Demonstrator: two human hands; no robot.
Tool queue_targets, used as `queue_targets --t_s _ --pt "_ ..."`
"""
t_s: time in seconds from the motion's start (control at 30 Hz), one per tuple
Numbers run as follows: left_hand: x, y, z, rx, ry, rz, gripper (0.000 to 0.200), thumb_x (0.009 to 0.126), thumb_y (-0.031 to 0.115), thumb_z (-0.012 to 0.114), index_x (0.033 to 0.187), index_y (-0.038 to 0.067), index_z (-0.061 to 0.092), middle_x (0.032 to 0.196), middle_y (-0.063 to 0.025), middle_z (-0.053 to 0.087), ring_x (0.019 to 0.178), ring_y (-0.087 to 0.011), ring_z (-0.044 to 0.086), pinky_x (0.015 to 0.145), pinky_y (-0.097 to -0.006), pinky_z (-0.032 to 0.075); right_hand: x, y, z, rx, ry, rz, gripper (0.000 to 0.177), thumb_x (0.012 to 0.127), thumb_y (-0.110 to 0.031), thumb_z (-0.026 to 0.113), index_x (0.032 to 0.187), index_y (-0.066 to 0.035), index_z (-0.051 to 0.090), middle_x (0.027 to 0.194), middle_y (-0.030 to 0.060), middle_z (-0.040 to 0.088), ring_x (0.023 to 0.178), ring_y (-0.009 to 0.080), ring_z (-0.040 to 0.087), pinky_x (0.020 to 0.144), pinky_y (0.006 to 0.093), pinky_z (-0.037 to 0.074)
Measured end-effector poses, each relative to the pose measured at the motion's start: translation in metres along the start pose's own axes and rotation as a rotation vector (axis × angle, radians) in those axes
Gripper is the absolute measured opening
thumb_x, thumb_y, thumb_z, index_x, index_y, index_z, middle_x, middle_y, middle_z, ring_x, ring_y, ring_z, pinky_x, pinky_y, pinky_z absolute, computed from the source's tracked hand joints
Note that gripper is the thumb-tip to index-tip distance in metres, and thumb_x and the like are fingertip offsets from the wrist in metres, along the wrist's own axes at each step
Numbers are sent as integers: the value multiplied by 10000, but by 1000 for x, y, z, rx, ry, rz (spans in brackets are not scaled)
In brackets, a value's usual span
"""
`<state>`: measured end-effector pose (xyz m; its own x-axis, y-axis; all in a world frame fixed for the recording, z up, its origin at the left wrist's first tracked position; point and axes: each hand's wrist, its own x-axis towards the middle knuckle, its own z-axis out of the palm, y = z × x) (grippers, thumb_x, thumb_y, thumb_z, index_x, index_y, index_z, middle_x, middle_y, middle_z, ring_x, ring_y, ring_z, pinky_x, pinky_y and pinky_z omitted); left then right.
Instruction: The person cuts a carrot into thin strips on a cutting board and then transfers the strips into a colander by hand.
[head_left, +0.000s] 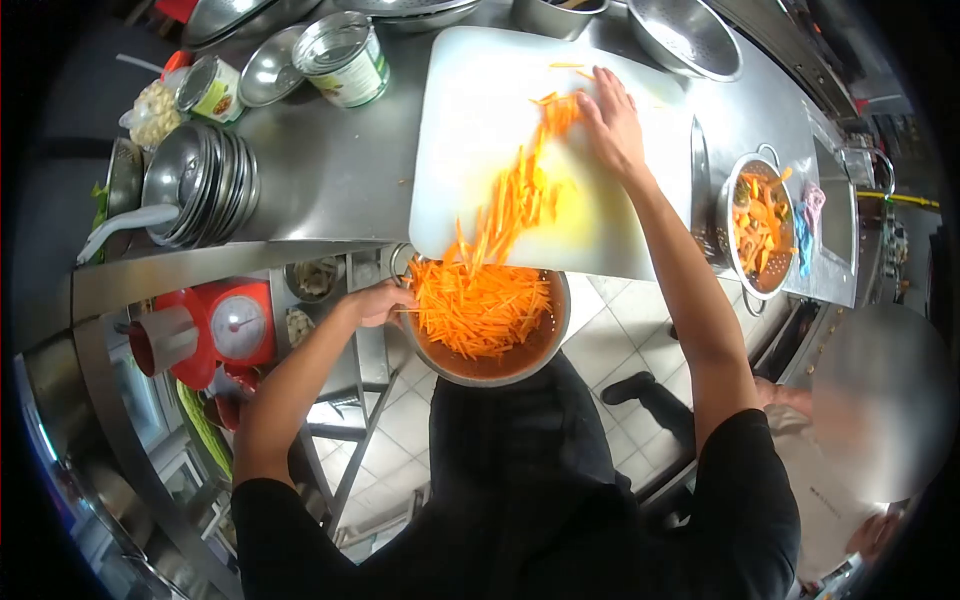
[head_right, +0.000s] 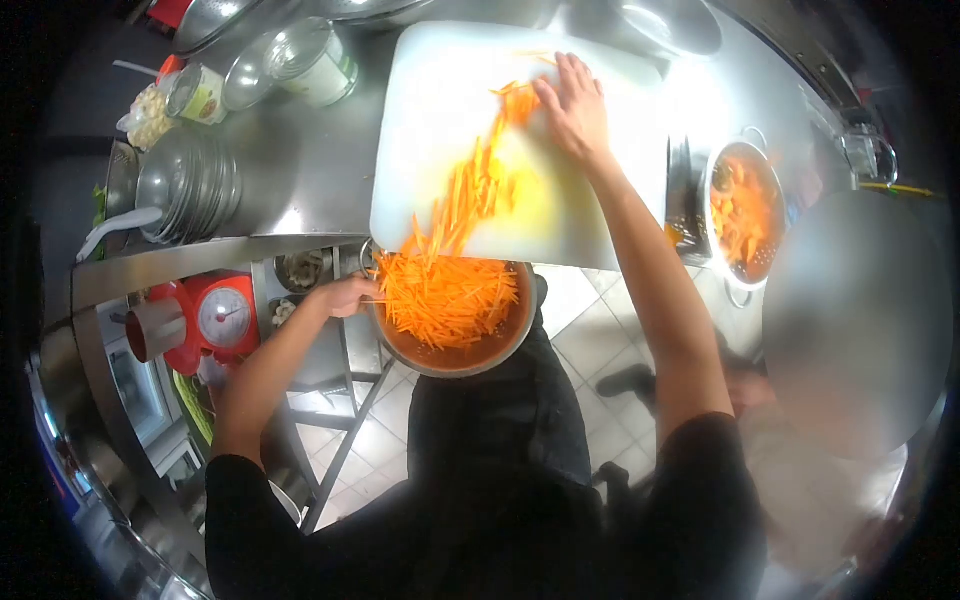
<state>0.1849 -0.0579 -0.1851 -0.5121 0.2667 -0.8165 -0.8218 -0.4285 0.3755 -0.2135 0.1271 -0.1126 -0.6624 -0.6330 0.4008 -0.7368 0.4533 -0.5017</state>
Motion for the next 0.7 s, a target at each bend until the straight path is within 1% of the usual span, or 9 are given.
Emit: queue_targets --t_s 0.07,0.2,0.27,0.4,0.5,0.53,0.6,0.63,0.7 --pt "-10 -4 -7 43 69 -32 371 840 109 630 1204 52 588 1144 -63 643 1054 -181 596 889 -366 454 9 -14 12 1 -29 -33 599 941 -496 460 1332 -44 508 1454 164 417 1380 344 319 1149 440 214" --pt "-34 -2 -6 26 70 5 355 839 120 633 1182 34 604 1128 -60 654 1015 -177 608 872 -362 458 5 -43 23 17 -234 -188 551 954 -475 454 1328 -78 528 1466 109 420 1393 309 313 1161 441 206" --pt "-39 0 -5 13 8 26 349 836 137 645 1161 13 619 1121 -62 658 1006 -171 607 865 -352 460 -17 -65 17 121 -440 -276 521 963 -444 448 1340 -92 525 1477 101 409 1409 291 296 1174 439 197" --pt "-46 3 0 78 -9 28 308 833 165 646 1099 9 657 1052 -54 673 949 -155 607 746 -347 494 -57 -113 1 345 -608 -402 473 927 -342 514 1305 -61 559 1436 113 465 1395 315 330 1176 470 184" --pt "-51 7 5 184 -14 51 272 833 178 643 1042 5 669 981 -44 668 866 -147 603 692 -342 491 -92 -147 -2 402 -669 -512 420 908 -308 564 1214 -24 613 1386 126 514 1361 328 384 1152 466 246" --pt "-53 8 7 196 -16 56 272 833 178 643 1042 5 669 981 -44 668 866 -147 603 692 -342 491 -102 -156 -3 427 -692 -509 412 913 -314 565 1198 -21 622 1368 136 529 1338 331 414 1133 459 283" --pt "-56 6 11 224 12 50 255 826 179 646 1007 0 665 940 -43 654 812 -142 593 691 -327 478 -118 -170 -11 707 -805 -394 411 925 -318 561 1200 -19 621 1333 154 556 1304 331 454 1116 446 305" --pt "-55 3 9 187 -11 42 240 817 167 648 985 -3 662 925 -50 648 837 -142 597 717 -321 476 -121 -173 -20 691 -797 -393 411 925 -318 561 1200 -19 621 1333 154 556 1304 331 454 1116 446 305" --pt "-38 -18 -14 176 -21 69 238 817 155 644 990 -7 662 925 -51 647 844 -139 597 727 -316 476 -121 -170 -40 831 -817 -261 405 941 -336 551 1232 -61 614 1322 146 566 1281 321 477 1098 428 337"
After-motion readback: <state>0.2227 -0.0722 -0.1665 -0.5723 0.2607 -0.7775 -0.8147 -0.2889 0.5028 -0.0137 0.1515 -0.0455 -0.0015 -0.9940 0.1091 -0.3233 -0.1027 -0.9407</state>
